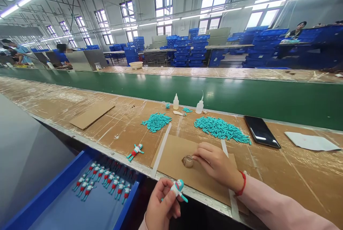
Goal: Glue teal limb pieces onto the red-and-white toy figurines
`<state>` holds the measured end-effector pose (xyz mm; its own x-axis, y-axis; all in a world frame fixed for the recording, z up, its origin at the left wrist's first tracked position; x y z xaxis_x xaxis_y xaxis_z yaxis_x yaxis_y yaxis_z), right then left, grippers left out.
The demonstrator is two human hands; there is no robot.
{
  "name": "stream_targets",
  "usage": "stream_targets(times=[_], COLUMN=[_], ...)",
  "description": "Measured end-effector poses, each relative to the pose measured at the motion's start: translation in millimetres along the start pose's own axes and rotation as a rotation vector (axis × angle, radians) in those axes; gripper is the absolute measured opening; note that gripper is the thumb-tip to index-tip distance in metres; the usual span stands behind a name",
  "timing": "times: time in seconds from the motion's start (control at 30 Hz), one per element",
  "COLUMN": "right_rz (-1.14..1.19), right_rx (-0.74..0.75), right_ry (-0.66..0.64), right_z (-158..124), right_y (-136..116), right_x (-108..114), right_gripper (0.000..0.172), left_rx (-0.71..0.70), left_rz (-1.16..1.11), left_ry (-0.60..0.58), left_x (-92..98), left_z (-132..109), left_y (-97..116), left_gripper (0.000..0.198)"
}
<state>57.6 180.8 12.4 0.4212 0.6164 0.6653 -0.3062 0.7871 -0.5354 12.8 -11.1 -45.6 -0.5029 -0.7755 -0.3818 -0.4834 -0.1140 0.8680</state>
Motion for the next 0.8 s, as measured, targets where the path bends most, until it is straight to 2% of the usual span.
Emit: stream_targets(times=[0.07, 0.2, 0.27, 0.4, 0.67, 0.8], right_rz=[0.153, 0.725, 0.901, 0.937, 0.794, 0.542], right_rx=[-0.171, -0.627, -0.735, -0.724, -0.643, -0.560], right_ry=[-0.013, -0.179, -0.232, -0.239, -0.232, -0.227], right_z=[2, 3, 3, 0, -5, -5], right_y=[-9, -32, -41, -51, -57, -62], right_x=[1, -5, -6, -1, 5, 10], right_gripper=[0.040, 0.046, 0.049, 0.048, 0.040, 0.034], left_rx=[-0.099, -0.372, -0.500, -0.599, -0.650, -0.638], left_rz=[0.138, 0.615, 0.837, 0.985, 1.019, 1.011], left_ry=[0.012, 0.006, -0.038, -0.122, -0.162, -0.154], left_x=[-2.2, -13.7, -21.2, -30.0, -31.4, -30.6], left_z=[1, -4, -6, -8, -15, -15], left_y=[4, 29, 42, 56, 58, 55], left_gripper=[0.047, 0.018, 0.011, 0.011, 0.011, 0.011])
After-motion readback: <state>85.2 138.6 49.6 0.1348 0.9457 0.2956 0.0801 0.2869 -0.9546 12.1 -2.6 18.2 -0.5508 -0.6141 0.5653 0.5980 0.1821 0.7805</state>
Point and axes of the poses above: each hand's wrist, its own z-axis towards the middle knuckle, its own x-axis out of the back of the hand, y = z × x, the point moved 2 cm from there along z, towards the middle knuckle, and after that the axes turned 8 degrees about z, right-handed, at the moved point
